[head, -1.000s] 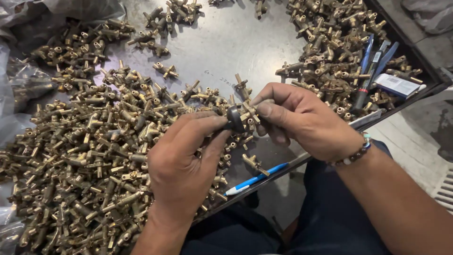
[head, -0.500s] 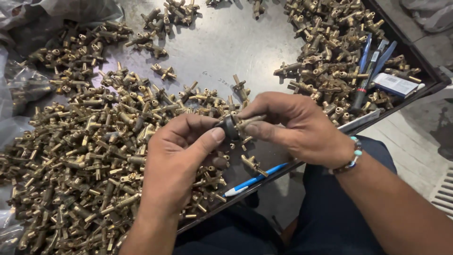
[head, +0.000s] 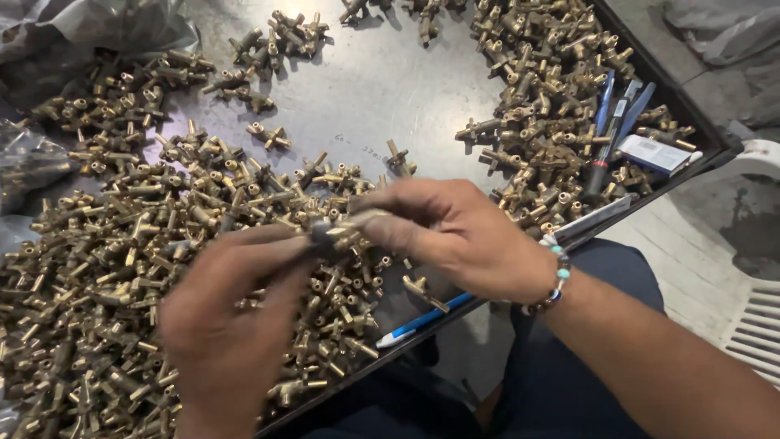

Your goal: The person assembles black plastic handles onto brass valve bodies at a workbench.

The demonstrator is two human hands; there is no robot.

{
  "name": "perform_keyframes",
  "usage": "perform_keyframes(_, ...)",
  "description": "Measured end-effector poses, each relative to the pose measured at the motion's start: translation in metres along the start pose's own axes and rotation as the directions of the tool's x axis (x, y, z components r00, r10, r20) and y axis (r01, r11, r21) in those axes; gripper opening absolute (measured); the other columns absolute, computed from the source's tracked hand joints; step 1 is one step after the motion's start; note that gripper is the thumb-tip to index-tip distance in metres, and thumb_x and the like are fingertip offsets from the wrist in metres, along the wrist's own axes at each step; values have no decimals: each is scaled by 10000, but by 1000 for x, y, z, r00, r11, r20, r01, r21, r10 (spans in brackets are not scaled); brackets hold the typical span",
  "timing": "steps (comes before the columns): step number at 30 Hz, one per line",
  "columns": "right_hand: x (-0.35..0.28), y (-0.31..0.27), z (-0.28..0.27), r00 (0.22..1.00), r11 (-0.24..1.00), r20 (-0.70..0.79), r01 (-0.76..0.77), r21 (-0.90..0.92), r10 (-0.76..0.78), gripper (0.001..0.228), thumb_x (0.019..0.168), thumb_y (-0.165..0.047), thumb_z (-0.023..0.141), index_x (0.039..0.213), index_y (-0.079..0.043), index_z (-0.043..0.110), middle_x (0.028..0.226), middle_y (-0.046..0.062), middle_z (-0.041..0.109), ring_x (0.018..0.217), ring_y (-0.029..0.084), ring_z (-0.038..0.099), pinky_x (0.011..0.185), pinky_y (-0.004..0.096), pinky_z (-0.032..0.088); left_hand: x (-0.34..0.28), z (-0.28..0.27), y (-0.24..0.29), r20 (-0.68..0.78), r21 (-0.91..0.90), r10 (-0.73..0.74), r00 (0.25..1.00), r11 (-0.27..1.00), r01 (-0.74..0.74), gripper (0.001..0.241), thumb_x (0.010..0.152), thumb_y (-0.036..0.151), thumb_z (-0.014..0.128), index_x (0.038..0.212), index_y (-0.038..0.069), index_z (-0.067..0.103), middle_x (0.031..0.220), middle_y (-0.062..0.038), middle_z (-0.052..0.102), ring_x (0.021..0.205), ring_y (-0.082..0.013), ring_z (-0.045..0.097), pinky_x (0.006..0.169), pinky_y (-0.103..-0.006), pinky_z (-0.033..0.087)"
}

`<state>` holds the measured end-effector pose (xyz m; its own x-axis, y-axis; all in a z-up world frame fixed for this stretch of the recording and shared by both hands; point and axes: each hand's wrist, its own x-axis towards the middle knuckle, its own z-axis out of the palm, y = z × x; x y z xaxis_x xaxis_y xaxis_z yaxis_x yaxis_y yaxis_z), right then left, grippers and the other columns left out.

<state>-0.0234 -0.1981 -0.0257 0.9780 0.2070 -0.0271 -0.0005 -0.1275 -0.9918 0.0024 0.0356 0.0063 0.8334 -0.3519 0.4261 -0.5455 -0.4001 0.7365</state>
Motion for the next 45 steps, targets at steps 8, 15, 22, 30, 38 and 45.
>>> perform_keyframes(8,27,9,-73,953,166,-260,-234,-958,-154,407,817,-295,782,1214,-211,743,1149,97,666,1111,294,584,966,472,438,-2,-49,-10,58,402,-86,995,914,55,232,837,48,815,1061,46,756,1082,-126,751,977,-224,748,826,-325,582)
perform_keyframes(15,34,23,-103,935,-28,-329,-328,-944,135,376,850,-439,776,1141,-202,762,1156,94,692,1188,336,593,998,544,431,-2,-52,-7,-14,133,-295,955,946,294,205,855,54,795,1053,61,740,977,-68,754,815,-156,702,674,-269,542)
perform_keyframes(22,24,34,-102,946,-35,-305,-311,-950,-113,291,773,-403,783,993,-213,799,1082,79,720,1153,353,587,989,573,393,3,-52,-2,8,307,-188,982,935,177,171,887,58,787,1050,36,741,954,-38,731,782,-73,679,656,-229,534)
perform_keyframes(30,24,-4,-48,936,969,-321,67,-236,-143,129,990,-145,725,1090,-66,742,937,17,763,834,121,710,740,270,592,4,-41,-8,15,103,-459,888,884,456,176,904,67,805,1079,66,780,711,-43,638,600,-51,494,493,-209,355)
perform_keyframes(38,22,2,0,950,978,-297,149,145,-100,182,1010,-149,683,1151,-37,707,926,23,748,793,64,707,682,213,604,22,-26,8,-82,-145,-312,947,943,298,222,953,-14,741,1167,42,722,976,-7,750,798,-28,654,669,-161,519)
perform_keyframes(45,16,10,1,976,969,-184,155,190,-120,236,973,-124,738,1177,-7,729,901,25,720,724,45,592,594,196,497,28,2,6,4,-224,-102,995,969,100,185,988,-34,751,1160,26,720,1024,-23,728,861,-41,653,705,-180,520)
